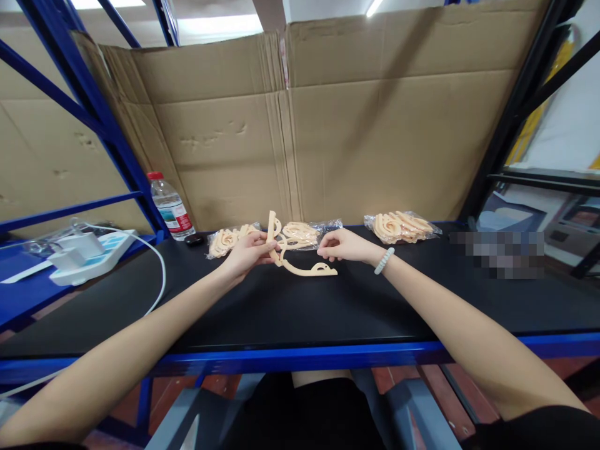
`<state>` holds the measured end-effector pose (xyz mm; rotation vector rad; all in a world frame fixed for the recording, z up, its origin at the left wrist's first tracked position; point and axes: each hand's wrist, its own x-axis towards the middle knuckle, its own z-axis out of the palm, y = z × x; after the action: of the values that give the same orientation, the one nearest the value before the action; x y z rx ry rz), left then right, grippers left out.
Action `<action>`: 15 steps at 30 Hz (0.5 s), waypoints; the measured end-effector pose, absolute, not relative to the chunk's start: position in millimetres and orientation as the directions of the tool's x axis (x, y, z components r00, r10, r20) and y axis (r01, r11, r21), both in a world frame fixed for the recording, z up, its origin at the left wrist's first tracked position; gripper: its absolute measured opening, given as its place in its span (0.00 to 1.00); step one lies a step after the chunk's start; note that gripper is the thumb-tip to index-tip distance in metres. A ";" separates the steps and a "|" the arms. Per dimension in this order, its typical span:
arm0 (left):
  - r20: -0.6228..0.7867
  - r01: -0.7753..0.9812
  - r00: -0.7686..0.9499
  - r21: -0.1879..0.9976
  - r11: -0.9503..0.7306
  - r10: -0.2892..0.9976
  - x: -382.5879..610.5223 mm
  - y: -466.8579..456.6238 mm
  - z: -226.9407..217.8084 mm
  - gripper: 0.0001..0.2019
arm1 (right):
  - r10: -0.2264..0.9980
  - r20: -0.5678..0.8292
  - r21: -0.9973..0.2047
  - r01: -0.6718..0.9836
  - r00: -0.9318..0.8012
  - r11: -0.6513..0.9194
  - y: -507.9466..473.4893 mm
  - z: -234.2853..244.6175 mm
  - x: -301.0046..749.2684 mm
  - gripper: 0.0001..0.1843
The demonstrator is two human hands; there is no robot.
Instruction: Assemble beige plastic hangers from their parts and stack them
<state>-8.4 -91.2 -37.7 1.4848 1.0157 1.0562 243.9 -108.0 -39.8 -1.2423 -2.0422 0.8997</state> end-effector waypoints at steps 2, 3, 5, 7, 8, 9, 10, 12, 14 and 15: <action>0.125 0.049 0.248 0.989 -0.142 0.961 -8.5 -89.9 -39.0 0.04 | 0.884 0.113 -0.745 0.549 -0.455 0.378 -109.2 -38.7 244.1 0.14; 0.131 0.034 0.236 0.989 -0.143 0.963 -8.7 -89.0 -39.4 0.04 | 0.866 0.091 -0.719 0.569 -0.492 0.399 -109.8 -38.5 244.2 0.14; 0.131 0.014 0.217 0.990 -0.138 0.967 -9.3 -87.5 -39.9 0.04 | 0.841 0.045 -0.698 0.585 -0.539 0.412 -110.7 -38.8 244.1 0.13; 0.124 0.008 0.212 0.992 -0.128 0.969 -9.5 -86.7 -39.9 0.04 | 0.834 0.022 -0.728 0.563 -0.551 0.391 -111.6 -39.3 243.5 0.12; 0.121 0.013 0.214 0.992 -0.127 0.969 -9.4 -86.7 -39.8 0.04 | 0.834 0.019 -0.749 0.544 -0.551 0.377 -112.0 -39.2 242.9 0.12; 0.120 0.023 0.219 0.992 -0.128 0.968 -9.2 -87.0 -39.6 0.04 | 0.834 0.027 -0.767 0.524 -0.551 0.370 -112.5 -39.0 242.1 0.12; 0.122 0.038 0.224 0.990 -0.133 0.967 -8.8 -87.3 -39.5 0.03 | 0.835 0.046 -0.777 0.506 -0.549 0.375 -113.0 -38.5 241.2 0.11; 0.130 0.072 0.249 0.986 -0.153 0.960 -8.0 -88.3 -39.5 0.02 | 0.841 0.106 -0.782 0.478 -0.531 0.400 -114.0 -37.1 238.8 0.11; 0.136 0.097 0.289 0.981 -0.170 0.948 -7.1 -89.2 -40.0 0.03 | 0.857 0.172 -0.797 0.442 -0.486 0.411 -115.1 -36.0 235.8 0.11; 0.140 0.106 0.309 0.978 -0.180 0.941 -6.6 -89.6 -40.5 0.03 | 0.865 0.201 -0.810 0.419 -0.460 0.411 -115.6 -35.7 234.1 0.11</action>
<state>-6.6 -89.6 -40.5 1.5554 0.9899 1.0257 234.1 -115.6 -35.7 -1.0859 -2.0494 0.9287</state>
